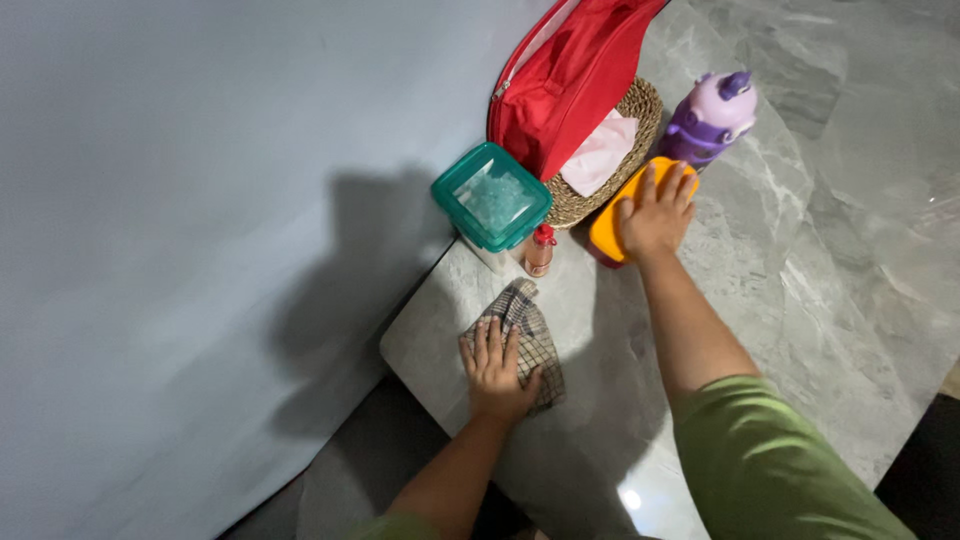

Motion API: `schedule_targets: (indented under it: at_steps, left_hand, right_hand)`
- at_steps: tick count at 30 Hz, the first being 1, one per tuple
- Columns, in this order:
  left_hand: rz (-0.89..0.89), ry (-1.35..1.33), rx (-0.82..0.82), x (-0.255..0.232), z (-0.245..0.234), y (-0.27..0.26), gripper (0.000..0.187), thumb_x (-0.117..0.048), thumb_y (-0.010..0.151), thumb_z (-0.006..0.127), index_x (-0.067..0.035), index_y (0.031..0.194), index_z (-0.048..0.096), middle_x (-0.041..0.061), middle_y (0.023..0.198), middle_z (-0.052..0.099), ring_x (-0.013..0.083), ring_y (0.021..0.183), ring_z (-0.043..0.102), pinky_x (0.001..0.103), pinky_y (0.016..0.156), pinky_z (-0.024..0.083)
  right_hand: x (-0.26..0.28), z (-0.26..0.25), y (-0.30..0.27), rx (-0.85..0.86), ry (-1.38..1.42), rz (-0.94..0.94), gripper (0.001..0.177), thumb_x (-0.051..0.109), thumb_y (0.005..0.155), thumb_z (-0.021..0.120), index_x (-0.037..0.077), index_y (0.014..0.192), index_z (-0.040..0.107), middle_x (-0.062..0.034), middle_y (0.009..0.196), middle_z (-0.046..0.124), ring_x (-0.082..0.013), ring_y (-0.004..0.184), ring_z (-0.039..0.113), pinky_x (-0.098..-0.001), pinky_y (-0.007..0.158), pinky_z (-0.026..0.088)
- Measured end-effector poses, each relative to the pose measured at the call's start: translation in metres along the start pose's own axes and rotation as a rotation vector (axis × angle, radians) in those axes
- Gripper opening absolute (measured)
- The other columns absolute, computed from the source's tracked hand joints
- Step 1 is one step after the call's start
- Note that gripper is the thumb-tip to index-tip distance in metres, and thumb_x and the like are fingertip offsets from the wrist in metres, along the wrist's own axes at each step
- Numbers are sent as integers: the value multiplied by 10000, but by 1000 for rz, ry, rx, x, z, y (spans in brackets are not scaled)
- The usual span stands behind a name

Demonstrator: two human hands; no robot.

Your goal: The person wipes a marble dining table with a checkered cloth, moving items like a water bottle, containers, and a bag aside to clean underneath, then returns them. The person continues wiping the entire table surface.

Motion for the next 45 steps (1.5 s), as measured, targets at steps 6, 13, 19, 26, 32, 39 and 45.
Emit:
schedule_targets:
  at_steps: [6,13,19,26,32,39,45]
  left_hand:
    - [-14,3,28,-1,3,1,767,-443,812,725,-22,1427,542,284,1567,364,474,1469,268,706,1177,93]
    - [34,-24,-90,-1,1,-3,752,-449,810,709,-14,1409,575,282,1547,419,475,1474,297,697,1202,112]
    - [1,-26,-79,2,1,-2,749,-500,858,677,-31,1426,541,266,1566,375,462,1497,257,683,1222,64]
    - [-55,12,101,0,-4,3,799,-483,830,667,-44,1474,489,250,1605,310,439,1517,191,650,1210,7]
    - [-49,-2,60,1,1,0,783,-472,808,702,-46,1442,531,257,1584,352,452,1497,235,666,1207,40]
    - [20,-12,-73,4,5,-3,799,-476,788,731,-26,1426,564,275,1560,417,483,1481,299,691,1209,96]
    - [10,-16,-57,3,5,-2,781,-467,782,735,-14,1400,582,286,1537,434,491,1462,316,709,1193,107]
  right_hand:
    - [-31,8,53,26,-46,34,717,460,1001,358,224,1666,232,-143,1744,7,-372,1597,-33,-636,1244,85]
    - [-43,2,70,-65,13,-46,653,342,1002,488,158,1614,357,-164,1727,112,-394,1572,52,-721,1189,48]
    - [4,-12,-6,-344,263,-714,417,128,960,663,114,1376,645,-158,1538,518,-392,1465,429,-569,1253,317]
    - [62,-13,-48,-265,25,-934,419,71,886,581,93,1291,686,-178,1541,544,-415,1451,461,-600,1213,298]
    - [53,-2,-7,-248,77,-829,539,44,948,520,149,1466,630,-204,1548,531,-463,1429,450,-615,1210,265]
    - [35,-3,40,-243,119,-768,553,-7,953,486,150,1468,609,-191,1566,529,-457,1461,427,-623,1235,238]
    - [21,-8,68,-230,149,-726,576,-22,952,476,146,1490,595,-179,1558,538,-465,1451,432,-631,1214,243]
Point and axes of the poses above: each hand's wrist, its own y-axis towards the middle knuckle, its own z-axis out of the palm, x = y × z, the point moved 1 cm from there along y, towards the middle knuckle
